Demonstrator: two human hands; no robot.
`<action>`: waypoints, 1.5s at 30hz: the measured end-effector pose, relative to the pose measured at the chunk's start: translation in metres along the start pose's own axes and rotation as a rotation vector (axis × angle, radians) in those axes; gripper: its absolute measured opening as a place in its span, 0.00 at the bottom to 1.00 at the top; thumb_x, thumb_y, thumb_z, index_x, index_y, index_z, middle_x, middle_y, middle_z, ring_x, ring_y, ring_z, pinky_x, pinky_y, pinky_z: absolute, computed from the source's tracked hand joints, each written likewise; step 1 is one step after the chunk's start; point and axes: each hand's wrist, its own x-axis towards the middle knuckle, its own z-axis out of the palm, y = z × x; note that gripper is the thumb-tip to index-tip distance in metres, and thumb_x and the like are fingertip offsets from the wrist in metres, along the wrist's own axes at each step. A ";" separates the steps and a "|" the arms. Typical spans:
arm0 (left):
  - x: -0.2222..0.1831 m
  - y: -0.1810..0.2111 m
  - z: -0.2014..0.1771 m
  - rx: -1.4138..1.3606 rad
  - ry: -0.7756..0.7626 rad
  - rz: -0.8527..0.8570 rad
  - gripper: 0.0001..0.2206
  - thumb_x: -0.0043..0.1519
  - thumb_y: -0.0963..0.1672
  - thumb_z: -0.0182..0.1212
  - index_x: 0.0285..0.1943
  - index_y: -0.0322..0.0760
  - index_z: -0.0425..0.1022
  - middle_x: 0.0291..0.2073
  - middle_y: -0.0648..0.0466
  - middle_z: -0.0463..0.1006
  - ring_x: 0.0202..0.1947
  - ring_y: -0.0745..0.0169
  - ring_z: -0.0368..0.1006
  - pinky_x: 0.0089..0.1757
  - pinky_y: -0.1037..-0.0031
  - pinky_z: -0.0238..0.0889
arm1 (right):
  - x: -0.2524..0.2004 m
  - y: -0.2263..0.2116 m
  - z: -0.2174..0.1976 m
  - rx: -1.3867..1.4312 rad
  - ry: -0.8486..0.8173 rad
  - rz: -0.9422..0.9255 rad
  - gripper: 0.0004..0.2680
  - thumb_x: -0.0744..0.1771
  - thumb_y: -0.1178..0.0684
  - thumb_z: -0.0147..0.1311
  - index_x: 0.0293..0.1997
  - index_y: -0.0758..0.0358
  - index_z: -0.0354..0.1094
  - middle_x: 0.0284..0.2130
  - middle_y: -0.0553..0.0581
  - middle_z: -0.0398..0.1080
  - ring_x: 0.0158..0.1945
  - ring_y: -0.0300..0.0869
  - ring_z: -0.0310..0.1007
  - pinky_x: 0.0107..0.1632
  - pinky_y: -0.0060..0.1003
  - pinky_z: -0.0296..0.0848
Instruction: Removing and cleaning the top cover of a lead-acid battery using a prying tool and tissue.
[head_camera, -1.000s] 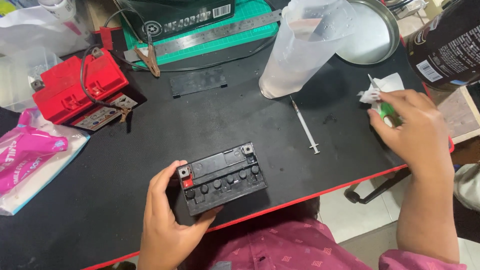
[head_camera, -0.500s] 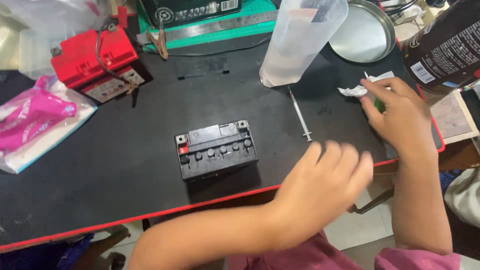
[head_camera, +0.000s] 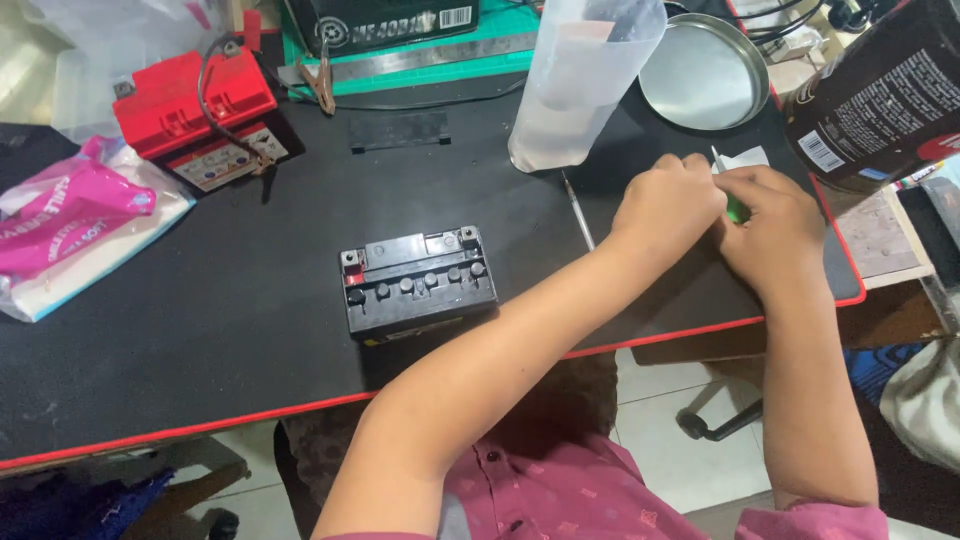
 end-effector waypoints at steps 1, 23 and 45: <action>-0.001 -0.003 0.004 -0.070 0.022 0.051 0.14 0.37 0.35 0.65 0.17 0.49 0.68 0.23 0.62 0.63 0.25 0.62 0.64 0.18 0.75 0.46 | 0.000 0.001 0.002 -0.006 -0.011 0.013 0.10 0.66 0.56 0.61 0.51 0.55 0.80 0.48 0.49 0.76 0.46 0.48 0.75 0.39 0.44 0.69; -0.042 -0.085 -0.295 -0.900 -0.598 -0.037 0.01 0.63 0.37 0.51 0.38 0.31 0.65 0.38 0.43 0.64 0.25 0.31 0.71 0.19 0.44 0.55 | -0.014 -0.030 -0.020 0.035 0.207 -0.205 0.07 0.72 0.70 0.64 0.55 0.72 0.81 0.49 0.65 0.79 0.44 0.51 0.72 0.53 0.44 0.71; -0.135 -0.164 -0.339 -1.591 -0.348 -0.618 0.15 0.67 0.39 0.61 0.63 0.35 0.74 0.47 0.48 0.81 0.33 0.70 0.75 0.32 0.82 0.76 | 0.035 -0.204 -0.061 0.661 -0.201 -0.612 0.01 0.63 0.56 0.58 0.32 0.57 0.74 0.29 0.51 0.77 0.25 0.37 0.71 0.29 0.31 0.69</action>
